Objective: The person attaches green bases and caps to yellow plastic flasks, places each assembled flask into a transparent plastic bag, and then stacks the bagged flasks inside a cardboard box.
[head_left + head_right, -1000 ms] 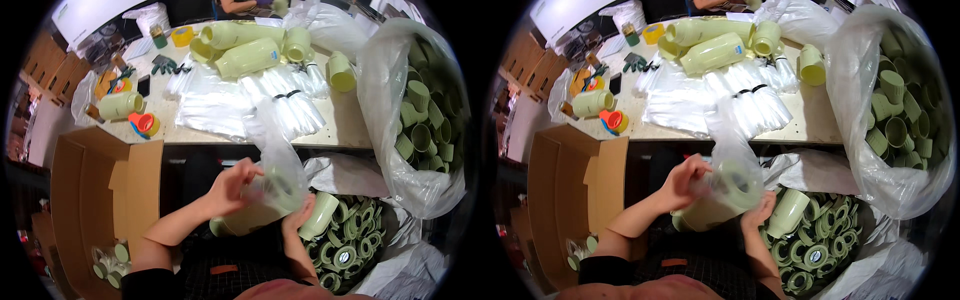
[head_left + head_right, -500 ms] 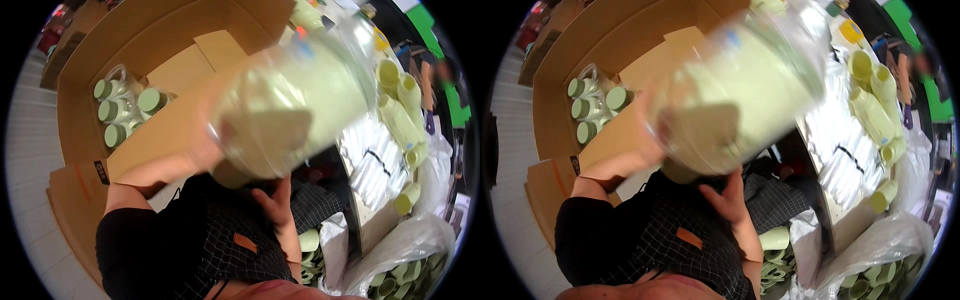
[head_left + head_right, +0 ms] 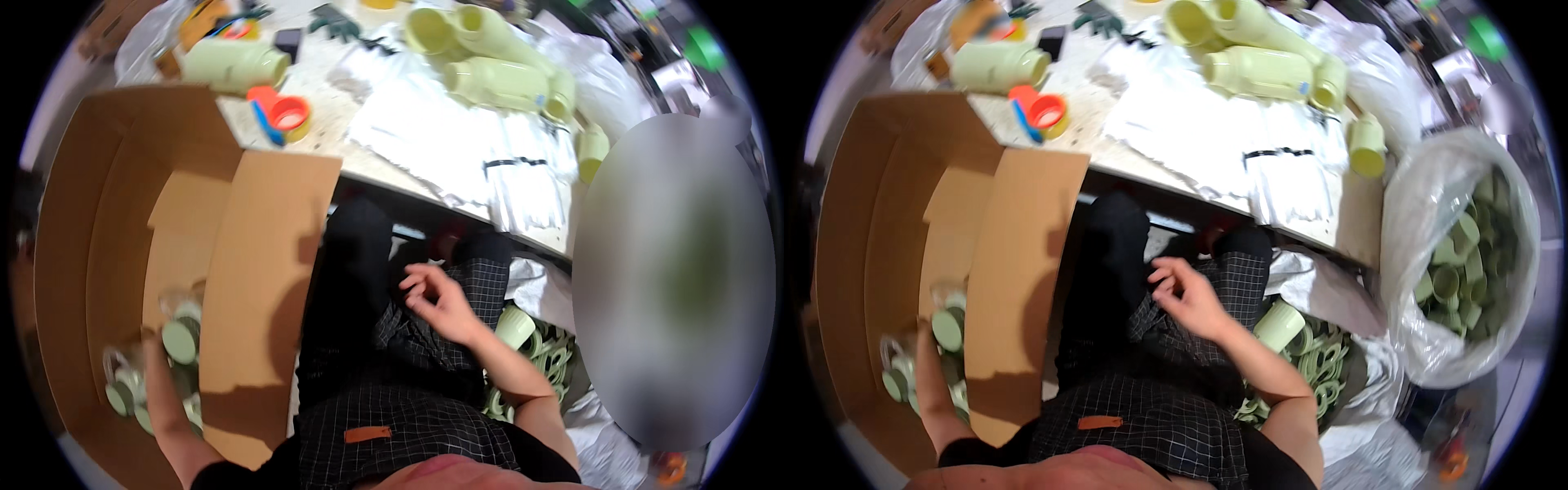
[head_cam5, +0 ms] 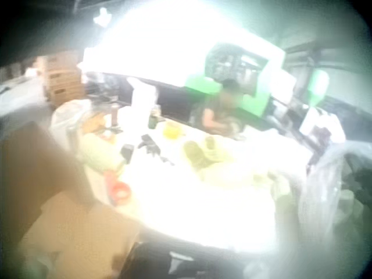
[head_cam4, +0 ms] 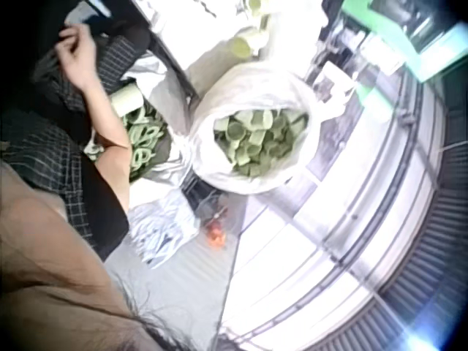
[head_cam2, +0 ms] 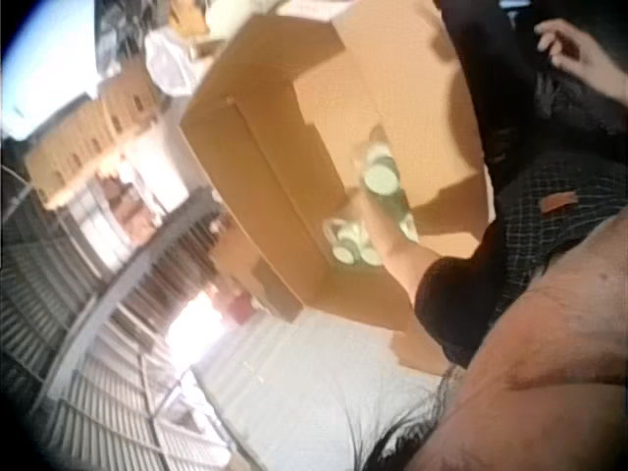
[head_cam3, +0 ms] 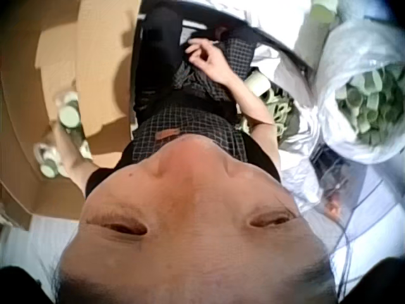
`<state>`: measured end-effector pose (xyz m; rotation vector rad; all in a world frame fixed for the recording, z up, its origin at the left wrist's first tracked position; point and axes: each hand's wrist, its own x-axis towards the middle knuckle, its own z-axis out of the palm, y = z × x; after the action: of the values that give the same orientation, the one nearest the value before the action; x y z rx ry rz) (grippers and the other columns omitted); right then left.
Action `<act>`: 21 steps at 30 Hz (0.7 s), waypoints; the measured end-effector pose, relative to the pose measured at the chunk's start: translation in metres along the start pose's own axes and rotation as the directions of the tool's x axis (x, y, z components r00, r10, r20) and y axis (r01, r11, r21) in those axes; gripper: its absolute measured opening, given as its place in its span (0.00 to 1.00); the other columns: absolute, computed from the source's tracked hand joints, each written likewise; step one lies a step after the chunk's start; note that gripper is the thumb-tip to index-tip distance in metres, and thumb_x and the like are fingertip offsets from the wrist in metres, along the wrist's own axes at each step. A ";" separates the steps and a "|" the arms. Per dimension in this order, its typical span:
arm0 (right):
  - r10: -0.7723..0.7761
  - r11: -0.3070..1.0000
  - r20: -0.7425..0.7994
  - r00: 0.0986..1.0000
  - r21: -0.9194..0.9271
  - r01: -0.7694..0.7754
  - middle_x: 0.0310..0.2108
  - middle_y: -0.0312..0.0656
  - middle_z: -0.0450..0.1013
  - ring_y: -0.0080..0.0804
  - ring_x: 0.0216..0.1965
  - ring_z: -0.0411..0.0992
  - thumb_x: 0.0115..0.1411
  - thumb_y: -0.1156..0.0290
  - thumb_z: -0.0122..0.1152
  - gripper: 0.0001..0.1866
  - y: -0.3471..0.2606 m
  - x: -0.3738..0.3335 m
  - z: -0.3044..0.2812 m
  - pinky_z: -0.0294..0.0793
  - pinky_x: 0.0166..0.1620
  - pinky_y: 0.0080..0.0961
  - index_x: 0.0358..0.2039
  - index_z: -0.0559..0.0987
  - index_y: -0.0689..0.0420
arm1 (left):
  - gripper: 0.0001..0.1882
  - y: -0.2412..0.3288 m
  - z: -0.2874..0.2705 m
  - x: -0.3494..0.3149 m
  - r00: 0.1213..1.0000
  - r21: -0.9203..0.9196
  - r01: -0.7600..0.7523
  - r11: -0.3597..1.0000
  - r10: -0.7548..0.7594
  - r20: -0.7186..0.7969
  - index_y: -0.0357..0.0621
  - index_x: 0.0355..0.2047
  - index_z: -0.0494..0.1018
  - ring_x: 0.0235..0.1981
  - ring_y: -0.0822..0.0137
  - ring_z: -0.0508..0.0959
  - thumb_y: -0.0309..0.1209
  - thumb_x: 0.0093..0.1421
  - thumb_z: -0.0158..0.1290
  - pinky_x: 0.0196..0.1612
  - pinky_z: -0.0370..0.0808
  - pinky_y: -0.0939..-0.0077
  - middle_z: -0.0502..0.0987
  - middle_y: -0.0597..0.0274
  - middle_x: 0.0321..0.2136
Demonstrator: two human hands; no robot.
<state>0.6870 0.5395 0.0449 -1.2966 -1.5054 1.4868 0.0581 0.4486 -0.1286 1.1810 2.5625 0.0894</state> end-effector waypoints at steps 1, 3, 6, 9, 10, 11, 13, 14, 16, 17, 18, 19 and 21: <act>-0.022 1.000 -0.091 0.996 0.008 0.023 0.44 0.38 0.74 0.18 0.36 0.71 0.60 0.83 0.59 0.25 -0.001 0.005 -0.021 0.73 0.43 0.19 0.58 0.69 0.61 | 0.21 -0.008 0.004 0.004 0.999 0.044 0.034 0.998 -0.035 0.012 0.37 0.58 0.69 0.53 0.60 0.76 0.34 0.69 0.50 0.57 0.74 0.65 0.76 0.54 0.52; -0.026 0.991 -0.393 0.919 -0.133 -0.029 0.43 0.39 0.75 0.20 0.38 0.73 0.62 0.78 0.60 0.17 -0.013 0.038 -0.061 0.74 0.45 0.20 0.52 0.72 0.62 | 0.21 -0.017 0.010 0.030 0.997 0.103 0.079 0.992 -0.081 0.016 0.37 0.58 0.69 0.52 0.59 0.77 0.33 0.68 0.50 0.57 0.74 0.65 0.76 0.53 0.52; -0.454 0.748 -0.458 0.765 -0.662 0.048 0.43 0.49 0.74 0.44 0.46 0.74 0.54 0.72 0.66 0.23 -0.031 0.103 -0.120 0.75 0.49 0.36 0.51 0.74 0.62 | 0.21 -0.037 0.013 0.045 0.987 0.172 0.154 0.973 -0.160 0.023 0.37 0.58 0.68 0.52 0.57 0.77 0.32 0.68 0.51 0.56 0.74 0.64 0.76 0.51 0.52; -0.729 0.443 -0.420 0.541 -0.891 -0.095 0.50 0.52 0.67 0.52 0.51 0.67 0.51 0.70 0.69 0.35 -0.039 0.193 -0.170 0.69 0.53 0.40 0.58 0.66 0.63 | 0.21 -0.056 0.004 0.060 0.972 0.195 0.229 0.954 -0.236 0.016 0.36 0.58 0.68 0.51 0.55 0.77 0.32 0.67 0.51 0.56 0.74 0.63 0.76 0.50 0.52; -0.692 0.577 -0.578 0.432 -0.803 -0.151 0.52 0.55 0.65 0.53 0.52 0.65 0.51 0.69 0.70 0.38 -0.035 0.223 -0.182 0.65 0.57 0.40 0.59 0.63 0.66 | 0.21 -0.066 -0.004 0.063 0.964 0.196 0.258 0.946 -0.265 0.009 0.36 0.58 0.68 0.51 0.55 0.77 0.31 0.67 0.52 0.56 0.74 0.63 0.76 0.49 0.51; -0.630 0.699 -0.753 0.191 -0.657 -0.281 0.51 0.54 0.68 0.49 0.51 0.69 0.54 0.66 0.71 0.35 -0.021 0.254 -0.206 0.71 0.52 0.41 0.57 0.66 0.67 | 0.21 -0.065 -0.011 0.072 0.959 0.189 0.277 0.942 -0.283 0.004 0.36 0.58 0.68 0.51 0.54 0.77 0.31 0.67 0.52 0.56 0.74 0.63 0.76 0.49 0.51; 0.022 1.000 -0.983 0.182 0.022 -0.001 0.48 0.51 0.72 0.44 0.45 0.74 0.58 0.66 0.68 0.28 -0.018 0.281 -0.255 0.76 0.42 0.38 0.54 0.69 0.67 | 0.21 -0.054 -0.037 0.096 0.963 0.145 0.270 0.952 -0.264 -0.058 0.35 0.57 0.68 0.50 0.53 0.77 0.30 0.66 0.52 0.56 0.74 0.63 0.76 0.48 0.51; 0.265 0.945 -0.933 0.242 0.302 0.126 0.46 0.50 0.74 0.42 0.42 0.76 0.60 0.66 0.66 0.25 -0.024 0.287 -0.264 0.77 0.38 0.36 0.53 0.70 0.67 | 0.21 -0.045 -0.054 0.105 0.965 0.107 0.240 0.965 -0.225 -0.135 0.35 0.57 0.68 0.50 0.53 0.78 0.30 0.66 0.52 0.56 0.74 0.62 0.76 0.47 0.51; 0.241 0.813 -0.855 0.460 0.437 0.386 0.43 0.48 0.77 0.38 0.37 0.78 0.63 0.66 0.63 0.21 -0.024 0.279 -0.270 0.78 0.31 0.32 0.51 0.72 0.66 | 0.21 0.000 -0.069 0.116 0.928 -0.032 -0.070 0.997 0.053 -0.370 0.34 0.58 0.67 0.51 0.51 0.76 0.29 0.66 0.52 0.57 0.71 0.61 0.75 0.46 0.51; 0.144 0.808 -0.876 0.459 0.372 0.456 0.39 0.46 0.77 0.36 0.35 0.77 0.64 0.66 0.60 0.18 -0.030 0.267 -0.250 0.77 0.31 0.31 0.49 0.74 0.64 | 0.21 0.044 -0.084 0.110 0.845 -0.038 -0.277 0.960 0.225 -0.485 0.33 0.58 0.66 0.53 0.51 0.74 0.29 0.66 0.51 0.59 0.69 0.61 0.74 0.46 0.52; 0.050 0.795 -0.897 0.439 0.302 0.526 0.35 0.44 0.77 0.33 0.33 0.77 0.66 0.66 0.57 0.15 -0.035 0.245 -0.236 0.76 0.31 0.31 0.47 0.75 0.62 | 0.22 0.153 -0.101 0.070 0.811 -0.165 -0.477 0.863 0.360 -0.460 0.33 0.59 0.66 0.56 0.51 0.72 0.28 0.66 0.51 0.61 0.67 0.62 0.72 0.46 0.54; -0.108 0.938 -0.891 0.441 0.056 0.341 0.32 0.40 0.76 0.28 0.31 0.74 0.67 0.64 0.57 0.14 -0.033 0.232 -0.191 0.73 0.32 0.29 0.45 0.76 0.62 | 0.22 0.237 -0.139 0.020 0.765 -0.275 -0.600 0.751 0.438 -0.472 0.34 0.59 0.66 0.58 0.51 0.70 0.27 0.66 0.50 0.63 0.65 0.63 0.70 0.47 0.56; -0.293 0.926 -0.810 0.508 -0.107 0.363 0.29 0.35 0.75 0.24 0.28 0.71 0.68 0.62 0.57 0.15 -0.034 0.190 -0.131 0.70 0.31 0.26 0.43 0.76 0.62 | 0.23 0.311 -0.161 -0.027 0.612 -0.233 -0.788 0.570 0.685 -0.394 0.35 0.62 0.63 0.63 0.52 0.66 0.26 0.68 0.48 0.66 0.61 0.61 0.67 0.48 0.60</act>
<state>0.7451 0.7648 0.0612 -1.2797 -0.9493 0.5089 0.2522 0.6449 0.0894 2.0923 1.8633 0.9633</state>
